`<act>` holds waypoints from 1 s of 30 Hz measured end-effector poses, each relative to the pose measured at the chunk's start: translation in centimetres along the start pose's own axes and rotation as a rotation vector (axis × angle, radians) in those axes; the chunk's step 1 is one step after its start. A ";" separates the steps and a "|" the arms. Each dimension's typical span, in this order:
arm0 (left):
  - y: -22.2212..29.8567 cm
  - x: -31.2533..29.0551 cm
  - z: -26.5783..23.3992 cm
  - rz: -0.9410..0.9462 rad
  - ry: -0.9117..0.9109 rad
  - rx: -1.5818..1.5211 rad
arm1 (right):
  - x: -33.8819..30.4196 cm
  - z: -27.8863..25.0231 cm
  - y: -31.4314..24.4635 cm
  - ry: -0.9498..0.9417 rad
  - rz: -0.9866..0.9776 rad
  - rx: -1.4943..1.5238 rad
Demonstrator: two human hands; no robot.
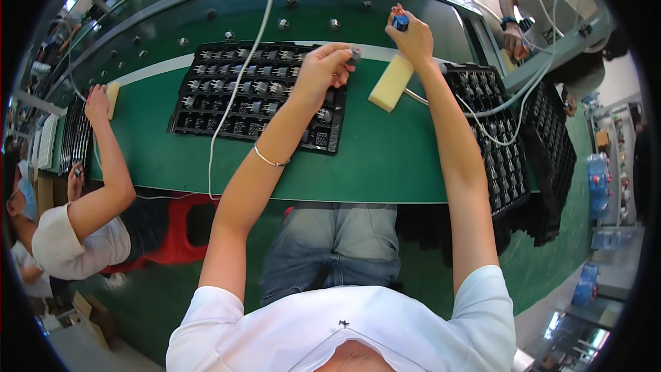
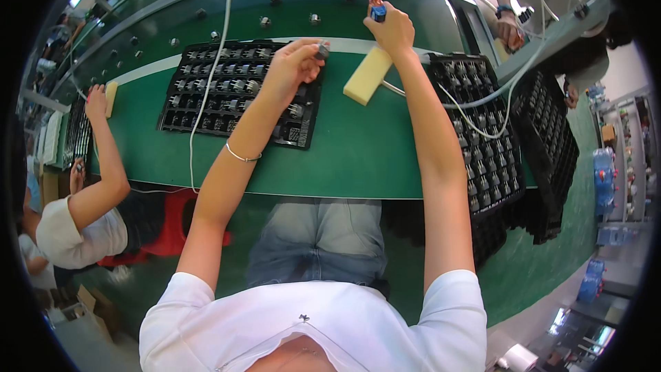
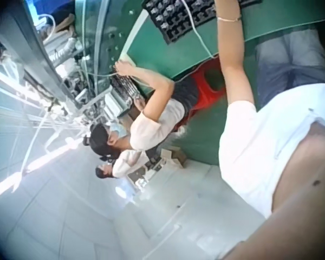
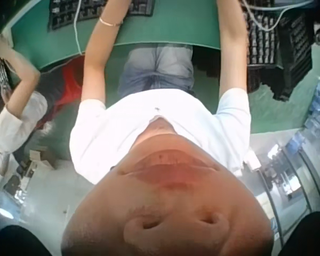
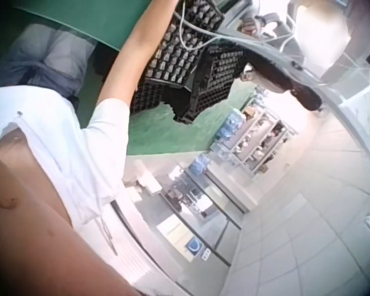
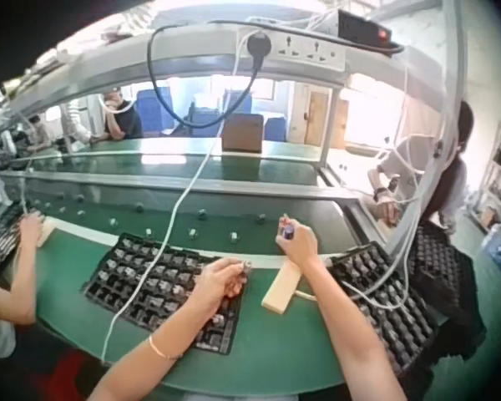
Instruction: Assembling small electronic components into a module on a production line.
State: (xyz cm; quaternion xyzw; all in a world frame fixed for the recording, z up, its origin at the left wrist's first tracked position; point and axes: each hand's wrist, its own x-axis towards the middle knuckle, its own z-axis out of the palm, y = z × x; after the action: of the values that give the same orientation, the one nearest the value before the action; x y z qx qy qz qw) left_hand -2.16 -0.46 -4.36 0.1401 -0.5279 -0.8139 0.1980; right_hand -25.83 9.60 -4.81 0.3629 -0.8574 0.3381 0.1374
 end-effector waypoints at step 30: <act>0.4 -2.4 1.9 0.244 -0.100 0.464 | -11.7 -7.6 -4.2 -0.710 0.463 1.378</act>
State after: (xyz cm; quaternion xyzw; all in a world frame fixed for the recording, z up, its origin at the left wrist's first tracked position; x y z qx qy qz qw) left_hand -0.83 2.00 -3.16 0.0768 -0.7224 -0.6471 0.2311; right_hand -14.75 18.80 -2.85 0.2648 -0.5022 0.6751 -0.4710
